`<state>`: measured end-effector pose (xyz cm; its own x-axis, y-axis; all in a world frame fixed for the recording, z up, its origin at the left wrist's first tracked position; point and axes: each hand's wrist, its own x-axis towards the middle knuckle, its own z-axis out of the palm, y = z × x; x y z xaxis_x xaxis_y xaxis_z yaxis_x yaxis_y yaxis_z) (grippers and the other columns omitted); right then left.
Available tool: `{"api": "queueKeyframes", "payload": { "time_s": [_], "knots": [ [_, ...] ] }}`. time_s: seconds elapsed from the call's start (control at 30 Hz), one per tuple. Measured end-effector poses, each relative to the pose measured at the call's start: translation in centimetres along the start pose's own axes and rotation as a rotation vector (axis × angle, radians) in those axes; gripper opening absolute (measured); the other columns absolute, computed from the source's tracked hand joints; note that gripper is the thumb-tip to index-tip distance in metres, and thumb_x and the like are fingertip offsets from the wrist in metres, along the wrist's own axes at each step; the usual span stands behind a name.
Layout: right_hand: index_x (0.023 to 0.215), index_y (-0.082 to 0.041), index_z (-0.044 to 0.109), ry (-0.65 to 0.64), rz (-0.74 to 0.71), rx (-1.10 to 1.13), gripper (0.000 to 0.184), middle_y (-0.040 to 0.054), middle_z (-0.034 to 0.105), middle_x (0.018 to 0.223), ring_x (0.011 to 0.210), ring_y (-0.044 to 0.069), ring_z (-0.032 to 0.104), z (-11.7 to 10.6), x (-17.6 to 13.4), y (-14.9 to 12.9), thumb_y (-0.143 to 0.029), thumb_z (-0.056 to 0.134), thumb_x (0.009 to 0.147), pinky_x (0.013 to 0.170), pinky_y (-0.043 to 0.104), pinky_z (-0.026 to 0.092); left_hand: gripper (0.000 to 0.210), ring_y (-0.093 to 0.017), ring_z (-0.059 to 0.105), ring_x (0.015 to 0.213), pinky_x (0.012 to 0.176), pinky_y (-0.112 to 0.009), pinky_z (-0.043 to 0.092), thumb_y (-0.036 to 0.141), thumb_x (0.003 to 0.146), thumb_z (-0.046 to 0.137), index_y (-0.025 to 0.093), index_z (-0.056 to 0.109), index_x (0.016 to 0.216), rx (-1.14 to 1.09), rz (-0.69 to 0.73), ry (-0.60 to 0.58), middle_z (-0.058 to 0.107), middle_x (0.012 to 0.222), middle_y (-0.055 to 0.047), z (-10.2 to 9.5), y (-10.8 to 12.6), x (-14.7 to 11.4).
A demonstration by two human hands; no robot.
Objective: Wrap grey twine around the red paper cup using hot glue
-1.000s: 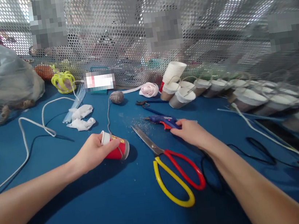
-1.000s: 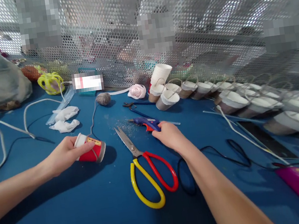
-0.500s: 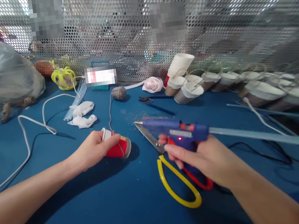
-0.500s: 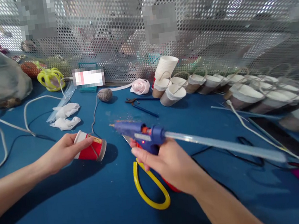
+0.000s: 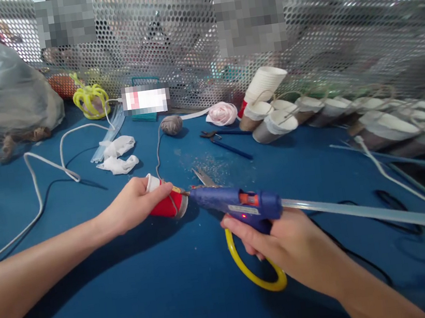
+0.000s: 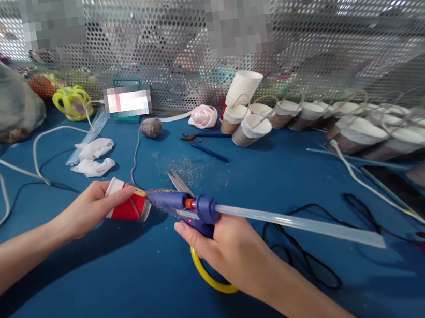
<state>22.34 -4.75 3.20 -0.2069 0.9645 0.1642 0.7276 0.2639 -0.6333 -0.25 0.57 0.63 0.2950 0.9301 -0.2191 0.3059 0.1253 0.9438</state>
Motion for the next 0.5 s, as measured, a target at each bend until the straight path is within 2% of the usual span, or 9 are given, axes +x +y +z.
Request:
{"api": "queueKeyframes", "payload": {
  "time_s": [0.27,0.5],
  "knots": [
    [0.064,-0.028,0.062,-0.030,-0.057,-0.151,0.027,0.0006,0.062,0.053,0.069,0.023,0.065,-0.15,-0.62,-0.01,-0.047,0.049,0.078,0.058,0.033,0.049,0.040,-0.010,0.047,0.048,0.044,-0.021,0.031,0.049,0.075,0.052,0.012,0.066,0.075,-0.022,0.012,-0.020,0.060,0.056,-0.001,0.09,-0.08,0.02],
    [0.061,-0.028,0.062,-0.021,-0.058,-0.191,0.028,0.0002,0.059,0.048,0.062,0.022,0.064,-0.23,-0.26,-0.59,-0.045,0.049,0.079,0.053,0.032,0.049,0.043,-0.009,0.044,0.046,0.043,-0.020,0.028,0.053,0.074,0.052,0.012,0.065,0.079,-0.006,0.005,-0.004,0.059,0.057,0.000,0.06,-0.58,0.22]
  ]
}}
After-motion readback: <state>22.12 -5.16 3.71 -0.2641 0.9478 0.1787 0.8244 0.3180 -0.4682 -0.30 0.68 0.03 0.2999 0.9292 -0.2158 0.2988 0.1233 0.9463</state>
